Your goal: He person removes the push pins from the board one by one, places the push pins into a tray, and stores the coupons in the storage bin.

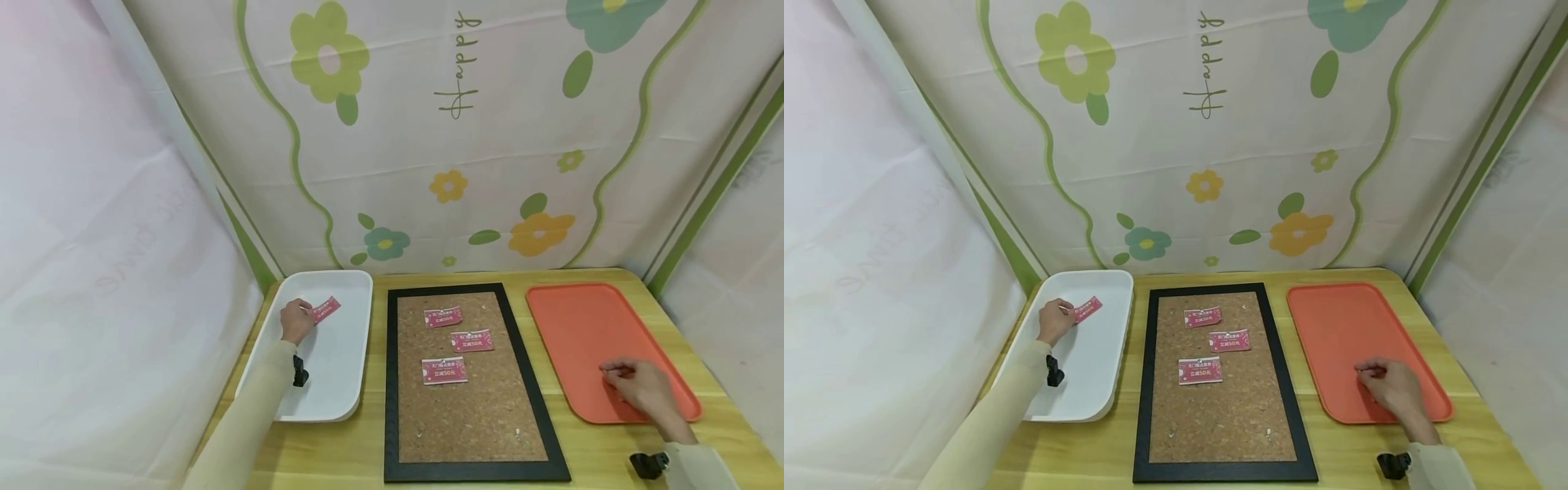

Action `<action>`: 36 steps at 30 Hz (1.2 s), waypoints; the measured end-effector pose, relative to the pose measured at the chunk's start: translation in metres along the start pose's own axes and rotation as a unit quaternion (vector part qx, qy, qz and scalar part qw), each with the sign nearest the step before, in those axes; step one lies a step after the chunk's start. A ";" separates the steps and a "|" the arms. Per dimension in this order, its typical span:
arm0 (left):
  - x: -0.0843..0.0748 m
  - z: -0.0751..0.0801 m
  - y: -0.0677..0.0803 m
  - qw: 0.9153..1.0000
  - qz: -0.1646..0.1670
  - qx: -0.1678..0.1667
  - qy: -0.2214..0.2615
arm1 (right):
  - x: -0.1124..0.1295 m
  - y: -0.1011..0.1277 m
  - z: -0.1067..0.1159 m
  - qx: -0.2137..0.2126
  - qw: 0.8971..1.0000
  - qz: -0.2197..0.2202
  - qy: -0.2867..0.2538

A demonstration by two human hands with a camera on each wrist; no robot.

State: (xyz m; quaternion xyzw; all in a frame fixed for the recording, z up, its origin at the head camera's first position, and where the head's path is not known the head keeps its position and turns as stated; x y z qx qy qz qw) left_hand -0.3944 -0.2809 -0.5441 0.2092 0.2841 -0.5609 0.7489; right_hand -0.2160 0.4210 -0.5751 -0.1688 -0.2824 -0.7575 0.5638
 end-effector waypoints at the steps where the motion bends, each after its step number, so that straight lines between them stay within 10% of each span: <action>1: 0.000 0.000 0.000 1.000 -0.002 0.000 -0.001 | 0.000 0.000 0.000 0.000 1.000 0.001 -0.001; 19: -0.006 0.012 0.006 0.999 -0.039 -0.012 -0.014 | 0.015 0.003 0.005 -0.013 1.000 0.027 -0.007; 36: -0.082 0.010 0.044 0.991 -0.113 0.015 0.074 | 0.062 0.015 0.009 -0.107 0.987 0.121 0.004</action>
Point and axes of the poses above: each hand's wrist, its own y-axis away from the middle knuckle, its own z-axis out of the back of the hand, x = y × z, the point moved 7 cm from there along -y, towards the middle knuckle, and after that the axes turned 3 degrees about y, right-handed, at the moved point
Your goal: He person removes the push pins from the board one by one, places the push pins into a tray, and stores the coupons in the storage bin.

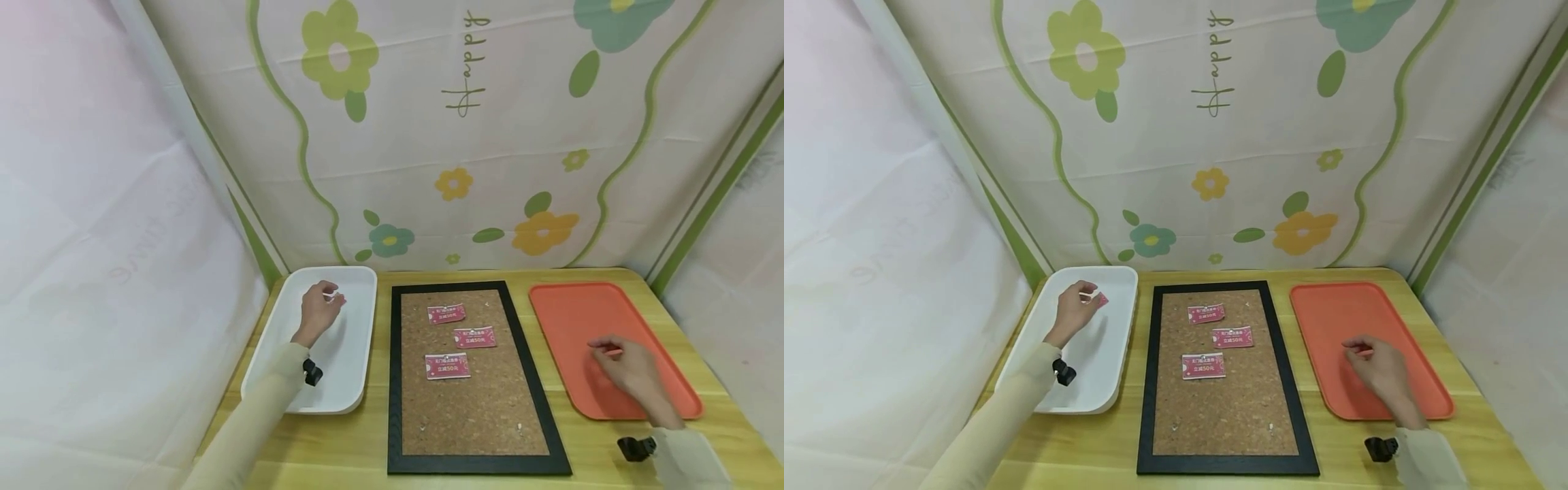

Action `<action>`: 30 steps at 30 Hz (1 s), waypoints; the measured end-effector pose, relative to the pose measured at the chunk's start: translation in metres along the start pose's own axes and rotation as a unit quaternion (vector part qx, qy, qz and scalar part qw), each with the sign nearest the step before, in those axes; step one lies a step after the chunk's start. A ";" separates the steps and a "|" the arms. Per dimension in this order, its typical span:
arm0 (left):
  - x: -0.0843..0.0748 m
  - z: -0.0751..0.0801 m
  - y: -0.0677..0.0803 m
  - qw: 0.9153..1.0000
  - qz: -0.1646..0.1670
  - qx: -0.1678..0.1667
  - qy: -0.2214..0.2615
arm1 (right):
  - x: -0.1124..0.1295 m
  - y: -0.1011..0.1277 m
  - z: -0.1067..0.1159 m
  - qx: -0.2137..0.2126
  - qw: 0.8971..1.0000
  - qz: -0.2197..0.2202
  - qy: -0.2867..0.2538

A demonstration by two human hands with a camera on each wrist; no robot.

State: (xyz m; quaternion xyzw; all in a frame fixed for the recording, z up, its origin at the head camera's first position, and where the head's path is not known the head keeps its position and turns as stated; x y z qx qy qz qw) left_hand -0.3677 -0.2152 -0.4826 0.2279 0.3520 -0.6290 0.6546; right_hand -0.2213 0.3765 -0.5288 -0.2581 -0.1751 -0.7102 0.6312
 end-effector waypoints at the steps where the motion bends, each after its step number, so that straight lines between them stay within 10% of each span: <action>1: -0.004 -0.002 0.001 1.000 -0.006 0.001 0.001 | 0.003 0.000 0.000 -0.002 1.000 0.004 -0.003; 14: -0.054 -0.035 0.022 0.994 -0.098 0.035 0.045 | 0.035 -0.004 -0.016 -0.001 0.999 0.035 -0.016; 30: -0.088 -0.069 0.052 0.988 -0.115 0.087 0.050 | 0.070 -0.016 -0.046 0.037 0.997 0.038 -0.058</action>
Point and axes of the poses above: each hand's wrist, its own y-axis away from the middle knuckle, its own z-axis out of the back of the hand, x = y × z, the point moved 7 cm from there along -y, towards the middle knuckle, and after that the axes turned 3 degrees about y, right-handed, at the moved point
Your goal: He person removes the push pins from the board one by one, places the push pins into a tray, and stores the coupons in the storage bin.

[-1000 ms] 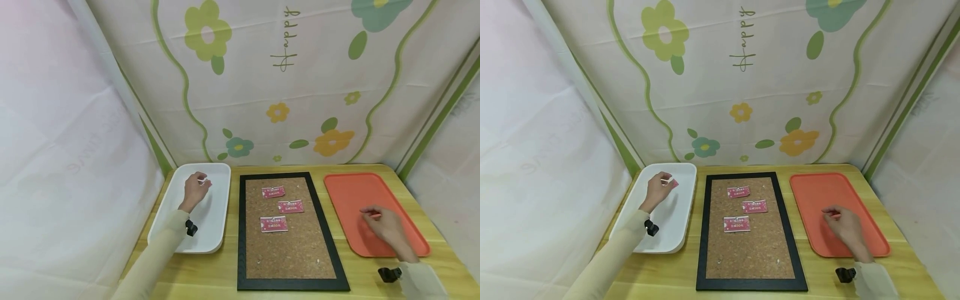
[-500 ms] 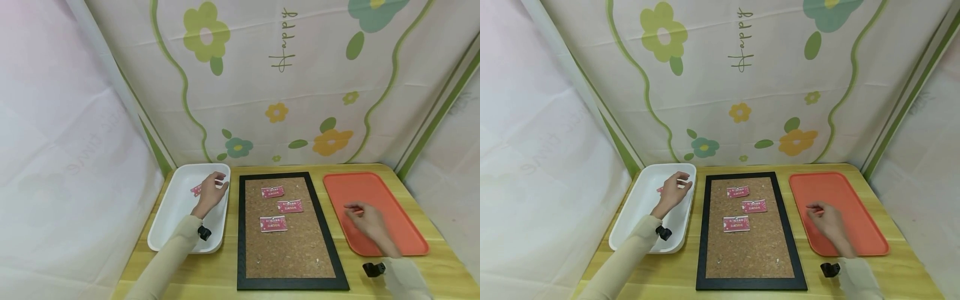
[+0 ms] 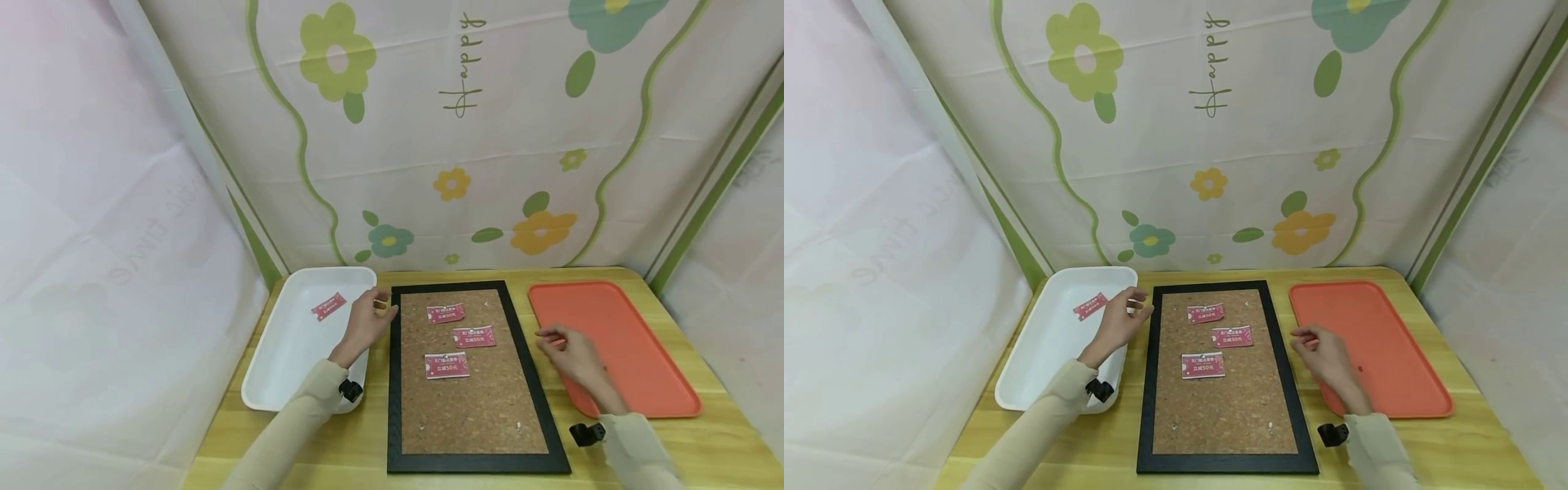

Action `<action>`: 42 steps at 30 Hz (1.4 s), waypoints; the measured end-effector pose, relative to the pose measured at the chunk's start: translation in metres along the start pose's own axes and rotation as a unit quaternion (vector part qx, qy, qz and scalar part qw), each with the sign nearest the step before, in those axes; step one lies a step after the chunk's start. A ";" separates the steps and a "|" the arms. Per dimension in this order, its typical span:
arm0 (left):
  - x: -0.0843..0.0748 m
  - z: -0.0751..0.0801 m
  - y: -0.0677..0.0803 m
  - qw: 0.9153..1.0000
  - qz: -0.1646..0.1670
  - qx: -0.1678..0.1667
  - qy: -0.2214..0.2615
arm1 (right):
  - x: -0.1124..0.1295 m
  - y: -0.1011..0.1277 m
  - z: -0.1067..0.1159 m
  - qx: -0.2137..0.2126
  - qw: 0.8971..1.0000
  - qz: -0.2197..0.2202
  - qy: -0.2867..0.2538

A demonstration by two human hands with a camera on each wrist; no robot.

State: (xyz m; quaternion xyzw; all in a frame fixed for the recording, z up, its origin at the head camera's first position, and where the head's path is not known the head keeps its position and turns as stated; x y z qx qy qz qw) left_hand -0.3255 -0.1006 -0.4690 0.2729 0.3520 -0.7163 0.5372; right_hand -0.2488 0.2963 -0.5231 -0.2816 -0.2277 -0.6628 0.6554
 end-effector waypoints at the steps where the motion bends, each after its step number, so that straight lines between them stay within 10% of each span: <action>1: -0.001 -0.002 0.002 1.000 0.000 0.003 0.002 | 0.001 -0.001 -0.002 0.005 1.000 -0.005 -0.008; 17: -0.009 -0.049 0.017 0.995 0.002 0.099 0.025 | 0.037 -0.012 -0.048 0.034 0.997 -0.011 -0.067; 42: -0.001 -0.101 0.046 0.990 0.058 0.124 0.032 | 0.044 -0.012 -0.094 0.073 0.994 -0.007 -0.077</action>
Point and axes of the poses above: each hand's wrist, its own y-axis away from the middle knuckle, its own z-axis out of the back of the hand, x = y × z, the point moved 7 cm from there along -y, towards the middle knuckle, and after that the axes turned 3 degrees about y, right-handed, at the moved point
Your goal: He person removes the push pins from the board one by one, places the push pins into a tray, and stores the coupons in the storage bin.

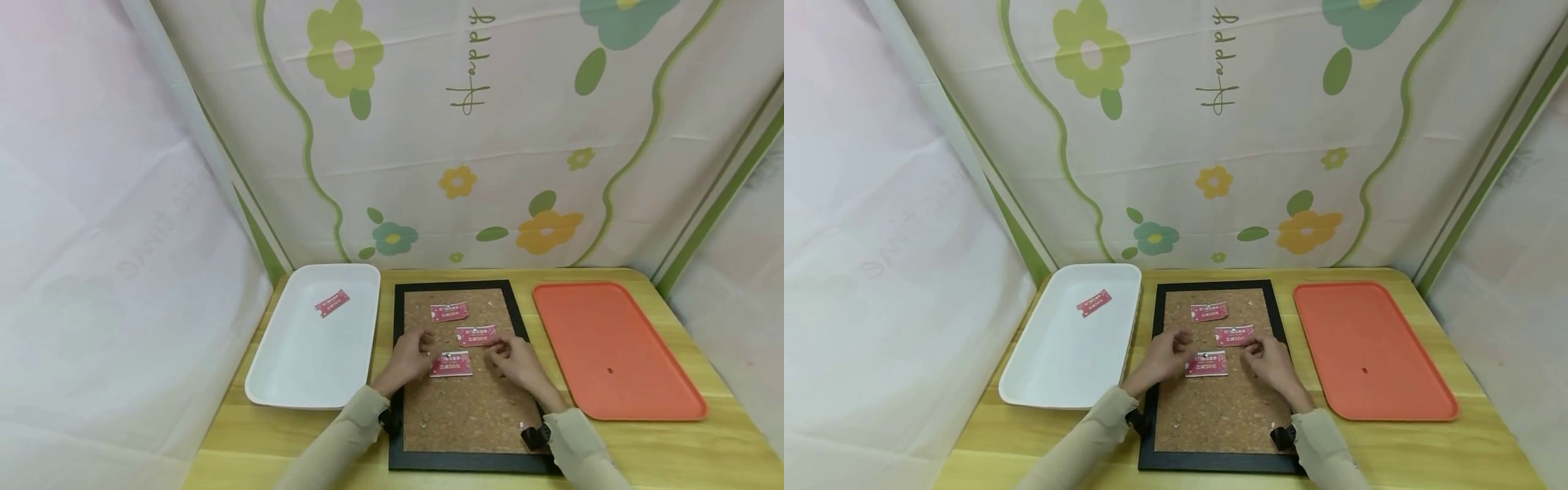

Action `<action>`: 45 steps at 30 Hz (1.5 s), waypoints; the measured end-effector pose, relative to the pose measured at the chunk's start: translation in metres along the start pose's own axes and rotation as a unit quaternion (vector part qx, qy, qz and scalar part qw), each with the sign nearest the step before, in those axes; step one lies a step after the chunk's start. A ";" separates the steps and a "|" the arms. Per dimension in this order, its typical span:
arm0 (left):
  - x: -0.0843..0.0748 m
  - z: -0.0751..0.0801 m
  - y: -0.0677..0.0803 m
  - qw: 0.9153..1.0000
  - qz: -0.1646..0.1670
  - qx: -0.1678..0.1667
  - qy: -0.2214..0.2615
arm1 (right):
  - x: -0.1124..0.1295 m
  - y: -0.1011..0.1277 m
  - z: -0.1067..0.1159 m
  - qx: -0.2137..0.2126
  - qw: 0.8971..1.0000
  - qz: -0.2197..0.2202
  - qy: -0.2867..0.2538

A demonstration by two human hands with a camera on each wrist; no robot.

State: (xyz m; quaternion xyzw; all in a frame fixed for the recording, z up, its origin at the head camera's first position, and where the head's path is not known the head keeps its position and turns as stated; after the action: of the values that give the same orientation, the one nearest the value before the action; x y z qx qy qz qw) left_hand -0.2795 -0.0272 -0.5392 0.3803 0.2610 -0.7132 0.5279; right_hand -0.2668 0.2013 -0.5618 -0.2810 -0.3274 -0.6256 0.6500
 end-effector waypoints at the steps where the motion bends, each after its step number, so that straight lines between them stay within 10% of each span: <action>1: 0.000 -0.001 0.000 1.000 0.002 -0.001 0.001 | 0.001 0.000 -0.001 -0.002 1.000 0.003 0.002; 45: 0.007 -0.013 0.003 1.000 -0.002 -0.006 0.008 | 0.033 -0.005 -0.045 0.047 0.999 0.010 0.013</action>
State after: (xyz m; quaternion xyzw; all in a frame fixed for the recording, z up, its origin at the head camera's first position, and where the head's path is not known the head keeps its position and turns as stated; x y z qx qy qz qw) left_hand -0.2742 -0.0223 -0.5520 0.3823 0.2701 -0.7096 0.5266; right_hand -0.2684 0.1452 -0.5641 -0.2451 -0.3456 -0.6067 0.6726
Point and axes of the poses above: each hand's wrist, its own y-axis away from the middle knuckle, its own z-axis out of the back of the hand, x = y × z, the point moved 7 cm from there along -y, towards the middle knuckle, and after that the axes turned 3 degrees about y, right-handed, at the moved point
